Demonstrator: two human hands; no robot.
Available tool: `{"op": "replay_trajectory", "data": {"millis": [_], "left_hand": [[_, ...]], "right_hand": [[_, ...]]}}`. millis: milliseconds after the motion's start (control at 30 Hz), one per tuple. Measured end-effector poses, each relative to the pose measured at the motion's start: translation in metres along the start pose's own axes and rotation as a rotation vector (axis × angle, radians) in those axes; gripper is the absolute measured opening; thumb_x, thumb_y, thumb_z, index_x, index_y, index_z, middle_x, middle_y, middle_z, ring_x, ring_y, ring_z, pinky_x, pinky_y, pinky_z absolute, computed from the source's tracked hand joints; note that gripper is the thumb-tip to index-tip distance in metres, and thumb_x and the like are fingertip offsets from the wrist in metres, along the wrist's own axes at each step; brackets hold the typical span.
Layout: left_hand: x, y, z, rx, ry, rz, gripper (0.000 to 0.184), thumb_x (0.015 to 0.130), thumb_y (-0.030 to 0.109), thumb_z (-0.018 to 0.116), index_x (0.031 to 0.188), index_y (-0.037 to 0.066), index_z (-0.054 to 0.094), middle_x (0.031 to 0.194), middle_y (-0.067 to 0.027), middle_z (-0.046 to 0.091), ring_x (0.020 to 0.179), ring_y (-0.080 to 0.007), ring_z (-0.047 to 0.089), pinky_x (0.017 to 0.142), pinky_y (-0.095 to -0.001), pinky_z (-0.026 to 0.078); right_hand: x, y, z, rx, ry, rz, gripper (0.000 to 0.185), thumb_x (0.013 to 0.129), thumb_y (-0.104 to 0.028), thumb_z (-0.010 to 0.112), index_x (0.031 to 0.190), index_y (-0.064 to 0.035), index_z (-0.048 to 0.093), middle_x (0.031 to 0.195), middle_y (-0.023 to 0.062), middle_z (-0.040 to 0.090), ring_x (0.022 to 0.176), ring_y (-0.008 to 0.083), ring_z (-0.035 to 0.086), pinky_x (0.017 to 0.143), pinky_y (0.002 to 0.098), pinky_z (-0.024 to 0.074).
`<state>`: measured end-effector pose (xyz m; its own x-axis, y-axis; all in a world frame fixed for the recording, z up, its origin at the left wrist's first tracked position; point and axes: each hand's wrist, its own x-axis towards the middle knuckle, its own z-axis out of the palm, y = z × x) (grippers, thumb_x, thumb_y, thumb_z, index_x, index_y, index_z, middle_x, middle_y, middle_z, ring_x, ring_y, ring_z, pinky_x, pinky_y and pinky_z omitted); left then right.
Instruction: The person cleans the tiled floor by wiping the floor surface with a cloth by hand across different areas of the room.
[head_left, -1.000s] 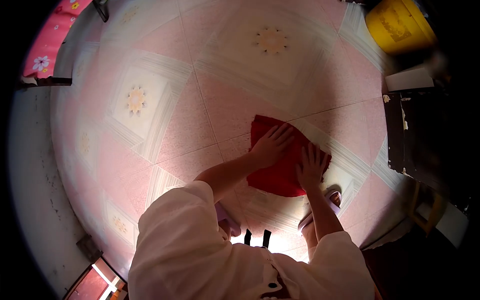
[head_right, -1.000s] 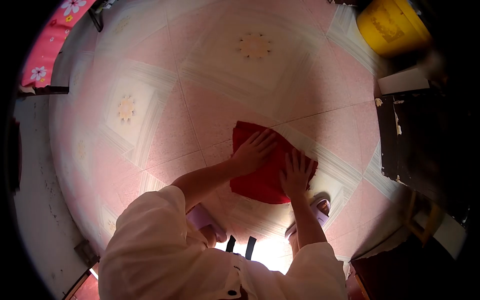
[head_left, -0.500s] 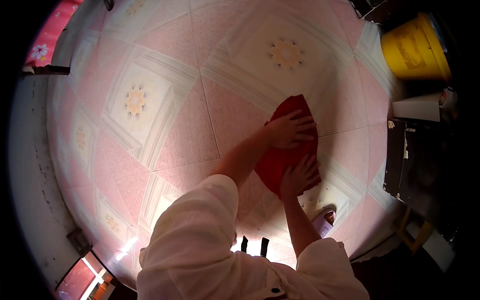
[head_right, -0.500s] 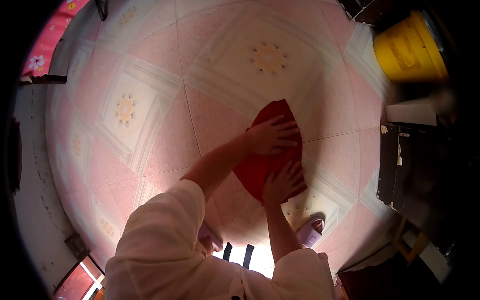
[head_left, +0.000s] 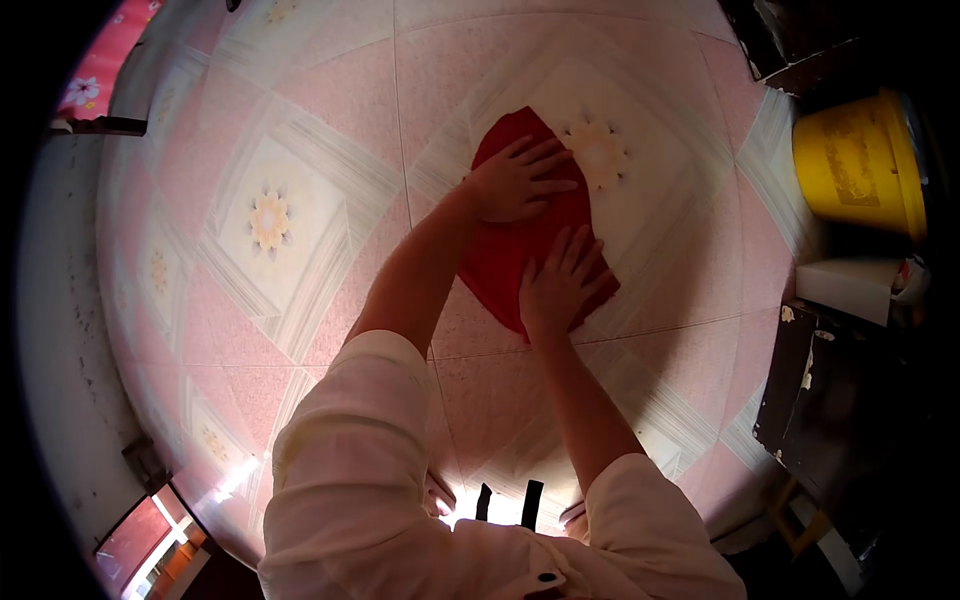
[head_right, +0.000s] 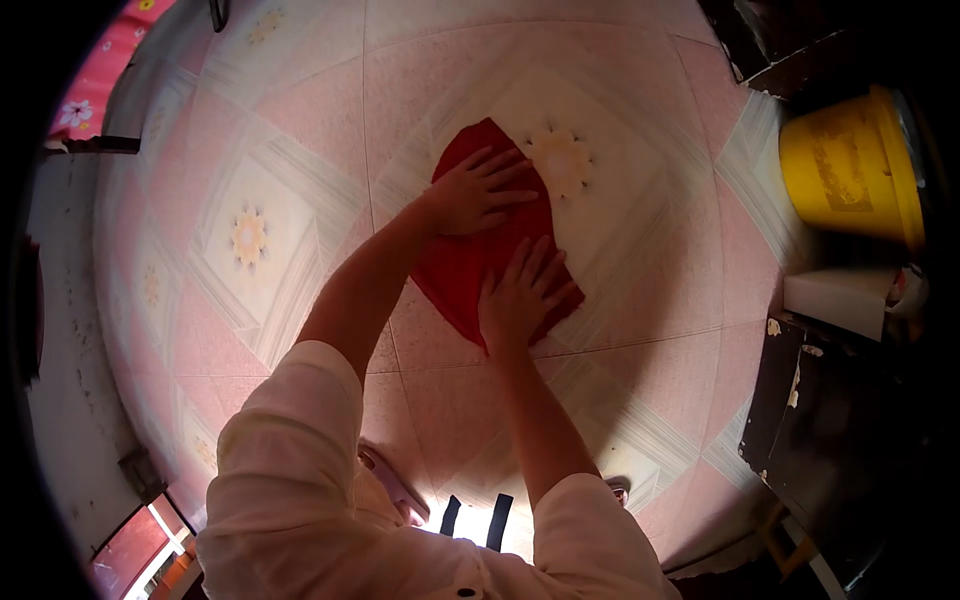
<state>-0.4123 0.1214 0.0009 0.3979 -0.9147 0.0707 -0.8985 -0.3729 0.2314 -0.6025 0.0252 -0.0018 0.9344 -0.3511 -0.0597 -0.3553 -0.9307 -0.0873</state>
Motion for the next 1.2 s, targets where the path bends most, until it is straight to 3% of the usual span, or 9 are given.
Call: {"op": "replay_trajectory", "data": {"millis": [133, 267, 333, 433, 467, 600, 833, 967, 1200], "left_hand": [[-0.053, -0.019, -0.009, 0.063, 0.001, -0.199, 0.053, 0.098, 0.043, 0.05, 0.149, 0.032, 0.046, 0.164, -0.0079, 0.026, 0.152, -0.0316, 0.02, 0.124, -0.0524, 0.014], [-0.123, 0.028, -0.008, 0.092, -0.031, -0.541, 0.055, 0.095, 0.041, 0.053, 0.149, 0.03, 0.045, 0.164, -0.0117, 0.025, 0.152, -0.0348, 0.018, 0.123, -0.0543, 0.012], [-0.163, 0.071, -0.005, 0.046, -0.019, -0.708, 0.061, 0.09, 0.032, 0.058, 0.149, 0.022, 0.047, 0.164, -0.0171, 0.022, 0.152, -0.039, 0.015, 0.123, -0.0556, 0.011], [-0.22, 0.158, 0.016, 0.034, -0.043, -0.925, 0.063, 0.089, 0.032, 0.061, 0.148, 0.019, 0.047, 0.165, -0.0196, 0.018, 0.152, -0.0421, 0.013, 0.122, -0.0571, 0.01], [-0.235, 0.191, 0.026, 0.023, -0.052, -1.012, 0.061, 0.091, 0.039, 0.06, 0.149, 0.024, 0.047, 0.165, -0.0183, 0.019, 0.152, -0.0425, 0.014, 0.122, -0.0579, 0.01], [-0.26, 0.313, 0.064, 0.06, -0.043, -1.227, 0.064, 0.092, 0.041, 0.057, 0.152, 0.025, 0.042, 0.165, -0.0218, 0.017, 0.152, -0.0457, 0.011, 0.121, -0.0603, 0.008], [-0.26, 0.332, 0.07, 0.051, -0.027, -1.27, 0.069, 0.092, 0.038, 0.057, 0.155, 0.021, 0.036, 0.164, -0.025, 0.017, 0.151, -0.0476, 0.012, 0.121, -0.0612, 0.009], [-0.253, 0.333, 0.062, 0.096, -0.173, -1.282, 0.065, 0.1, 0.042, 0.046, 0.158, 0.019, 0.029, 0.165, -0.0238, 0.011, 0.152, -0.0453, 0.009, 0.122, -0.0578, 0.008], [-0.247, 0.326, 0.042, 0.087, -0.353, -1.247, 0.066, 0.101, 0.048, 0.041, 0.159, 0.019, 0.028, 0.166, -0.0239, 0.006, 0.153, -0.0459, 0.005, 0.121, -0.0609, 0.008]], "right_hand": [[0.022, -0.013, 0.002, 0.076, 0.042, -0.232, 0.068, 0.097, -0.045, 0.052, 0.153, -0.0087, 0.038, 0.164, 0.0124, 0.025, 0.152, 0.0388, 0.016, 0.116, 0.0714, 0.008], [0.006, -0.01, -0.005, 0.179, -0.036, -0.44, 0.065, 0.097, -0.044, 0.053, 0.153, -0.0126, 0.04, 0.164, 0.0088, 0.026, 0.152, 0.0352, 0.019, 0.116, 0.0709, 0.0098], [-0.019, -0.006, -0.005, 0.227, -0.099, -0.621, 0.065, 0.095, -0.043, 0.056, 0.152, -0.0141, 0.042, 0.164, 0.0073, 0.027, 0.151, 0.0336, 0.021, 0.116, 0.0706, 0.0127], [-0.078, 0.014, -0.003, 0.303, -0.18, -0.766, 0.068, 0.092, -0.043, 0.06, 0.151, -0.0142, 0.043, 0.164, 0.0076, 0.027, 0.151, 0.0338, 0.022, 0.116, 0.0694, 0.0152], [-0.097, 0.023, -0.003, 0.305, -0.223, -0.841, 0.069, 0.091, -0.043, 0.061, 0.151, -0.0148, 0.043, 0.163, 0.0075, 0.028, 0.151, 0.0335, 0.022, 0.116, 0.0688, 0.0158], [-0.153, 0.066, 0.002, 0.29, -0.303, -1.018, 0.073, 0.089, -0.045, 0.063, 0.152, -0.0167, 0.04, 0.165, 0.0061, 0.024, 0.152, 0.0334, 0.018, 0.117, 0.0685, 0.0108], [-0.164, 0.075, 0.003, 0.262, -0.245, -1.068, 0.075, 0.087, -0.045, 0.064, 0.152, -0.017, 0.04, 0.165, 0.0054, 0.022, 0.153, 0.0313, 0.016, 0.12, 0.064, 0.0074], [-0.164, 0.076, 0.004, 0.248, -0.169, -1.082, 0.074, 0.089, -0.048, 0.061, 0.153, -0.0168, 0.04, 0.166, 0.0061, 0.021, 0.154, 0.0313, 0.013, 0.121, 0.0629, 0.0048], [-0.159, 0.073, -0.007, 0.315, -0.324, -1.055, 0.069, 0.09, -0.041, 0.061, 0.151, -0.0148, 0.043, 0.163, 0.0065, 0.029, 0.152, 0.0309, 0.022, 0.119, 0.0645, 0.0128]]}}
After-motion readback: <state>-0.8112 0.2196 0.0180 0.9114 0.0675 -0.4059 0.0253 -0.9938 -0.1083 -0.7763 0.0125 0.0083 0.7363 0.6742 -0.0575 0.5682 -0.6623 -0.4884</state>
